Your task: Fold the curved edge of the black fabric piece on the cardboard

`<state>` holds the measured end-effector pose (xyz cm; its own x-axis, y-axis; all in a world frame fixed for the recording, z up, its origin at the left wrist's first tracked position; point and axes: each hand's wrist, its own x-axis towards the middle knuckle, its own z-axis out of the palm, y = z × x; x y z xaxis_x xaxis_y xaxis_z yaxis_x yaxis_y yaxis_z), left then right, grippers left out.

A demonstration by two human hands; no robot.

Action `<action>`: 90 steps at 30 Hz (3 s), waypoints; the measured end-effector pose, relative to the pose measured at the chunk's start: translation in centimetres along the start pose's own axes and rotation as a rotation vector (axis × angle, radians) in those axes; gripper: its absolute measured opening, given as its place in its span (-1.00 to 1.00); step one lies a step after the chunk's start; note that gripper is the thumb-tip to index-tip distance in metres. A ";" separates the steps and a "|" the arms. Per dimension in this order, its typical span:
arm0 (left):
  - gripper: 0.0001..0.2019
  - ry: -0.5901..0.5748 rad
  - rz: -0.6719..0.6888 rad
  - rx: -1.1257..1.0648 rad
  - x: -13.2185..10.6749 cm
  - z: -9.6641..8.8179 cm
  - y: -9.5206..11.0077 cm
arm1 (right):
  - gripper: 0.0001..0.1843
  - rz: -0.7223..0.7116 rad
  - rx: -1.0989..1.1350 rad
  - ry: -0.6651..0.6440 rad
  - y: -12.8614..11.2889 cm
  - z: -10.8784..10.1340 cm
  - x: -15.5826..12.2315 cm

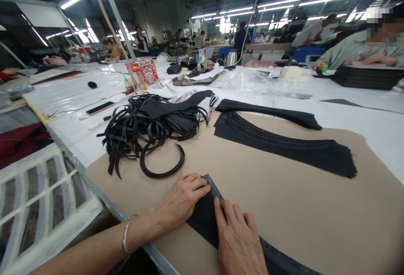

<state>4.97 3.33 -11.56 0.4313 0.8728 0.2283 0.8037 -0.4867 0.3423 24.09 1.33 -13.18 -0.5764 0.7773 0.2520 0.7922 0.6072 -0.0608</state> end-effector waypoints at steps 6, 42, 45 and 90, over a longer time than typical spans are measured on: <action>-0.73 0.040 -0.050 -0.041 0.8 -0.3 -0.2 | -0.47 0.097 0.064 -0.029 0.1 -0.3 0.3; -0.88 -0.254 0.346 -0.047 6.8 -3.1 -4.3 | -0.81 0.365 0.518 -0.051 -0.1 -0.1 4.0; -0.86 -0.214 0.414 0.038 6.1 -3.1 -4.5 | -0.76 0.298 0.487 0.010 -0.3 0.5 3.6; -0.62 -0.035 0.204 0.182 -1.2 -1.6 -2.8 | -0.50 0.020 -0.016 -0.147 -0.9 -0.4 5.1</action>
<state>1.57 3.57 -11.38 0.6031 0.7596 0.2433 0.7579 -0.6409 0.1222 20.55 4.67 -11.51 -0.5830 0.8054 0.1066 0.8060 0.5899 -0.0487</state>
